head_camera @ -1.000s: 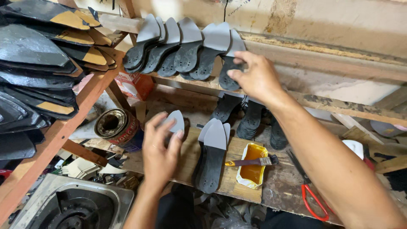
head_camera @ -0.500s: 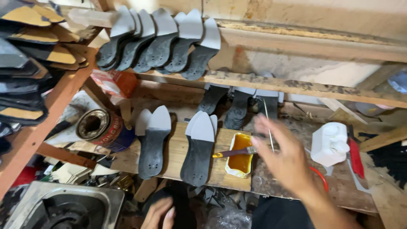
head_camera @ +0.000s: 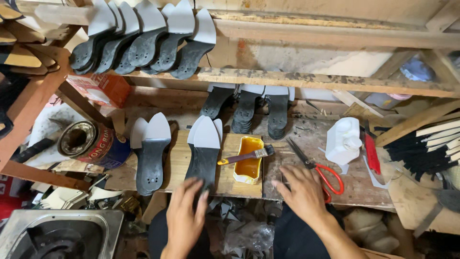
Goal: The person repeatedly picks up black shoe sole parts, applies a yellowish adhesive with a brush, and places them on a wooden shelf. The person also briefly handles a pair of finished slippers and a metal rod.
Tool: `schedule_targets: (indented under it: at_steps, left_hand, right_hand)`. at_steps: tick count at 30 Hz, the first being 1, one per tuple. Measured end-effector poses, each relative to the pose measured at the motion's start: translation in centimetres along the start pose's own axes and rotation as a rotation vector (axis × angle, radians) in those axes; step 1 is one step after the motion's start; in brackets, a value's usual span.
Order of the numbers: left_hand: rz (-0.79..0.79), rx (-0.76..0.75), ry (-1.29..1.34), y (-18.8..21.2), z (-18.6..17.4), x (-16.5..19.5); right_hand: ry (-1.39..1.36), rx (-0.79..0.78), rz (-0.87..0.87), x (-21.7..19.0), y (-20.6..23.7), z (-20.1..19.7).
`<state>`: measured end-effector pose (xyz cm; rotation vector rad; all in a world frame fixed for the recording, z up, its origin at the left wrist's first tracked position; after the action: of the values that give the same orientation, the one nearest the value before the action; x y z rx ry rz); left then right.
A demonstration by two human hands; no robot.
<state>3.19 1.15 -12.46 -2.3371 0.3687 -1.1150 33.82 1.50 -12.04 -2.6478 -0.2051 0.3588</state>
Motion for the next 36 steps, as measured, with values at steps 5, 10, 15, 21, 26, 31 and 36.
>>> schedule_targets:
  at_steps: [5, 10, 15, 21, 26, 31, 36]
  left_hand:
    - [0.012, -0.139, -0.237, -4.6, 1.8, 1.3]
    - [-0.022, -0.176, -0.321, -4.6, 3.1, 0.9]
    - [-0.038, -0.121, -0.270, -4.3, 3.1, 0.3]
    - [-0.322, 0.124, 0.327, -3.5, 1.3, -1.7]
    - [-0.246, 0.315, 0.633, -1.6, 0.0, -1.0]
    - [-0.807, 0.018, 1.219, 0.1, 4.3, -3.5]
    - [-0.685, 0.079, 1.003, 0.3, 4.0, -2.9]
  right_hand:
    - [-0.145, -0.014, 0.123, 0.8, -2.3, -2.0]
    - [-0.199, 0.039, -0.116, -2.7, -4.7, -3.2]
    - [-0.022, -0.072, -0.388, -7.7, -7.1, -1.4]
    - [-0.007, -0.357, -0.290, -7.5, -9.3, 0.7]
    - [-0.393, 0.053, -0.292, -5.3, -9.9, -2.4]
    - [-1.329, 0.047, 0.451, 2.4, -8.7, 0.0]
    - [-1.530, 0.018, 0.490, 3.9, -5.8, 0.8]
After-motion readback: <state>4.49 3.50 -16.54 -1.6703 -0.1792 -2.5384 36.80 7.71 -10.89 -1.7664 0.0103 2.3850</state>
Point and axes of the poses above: each hand's wrist, its own y-axis away from the middle knuckle, its own z-axis out of the palm, x = y × z, the point moved 7 cm from there along -y, towards the middle knuckle, and after that the axes turned 2 degrees about z, right-handed, at the moved point
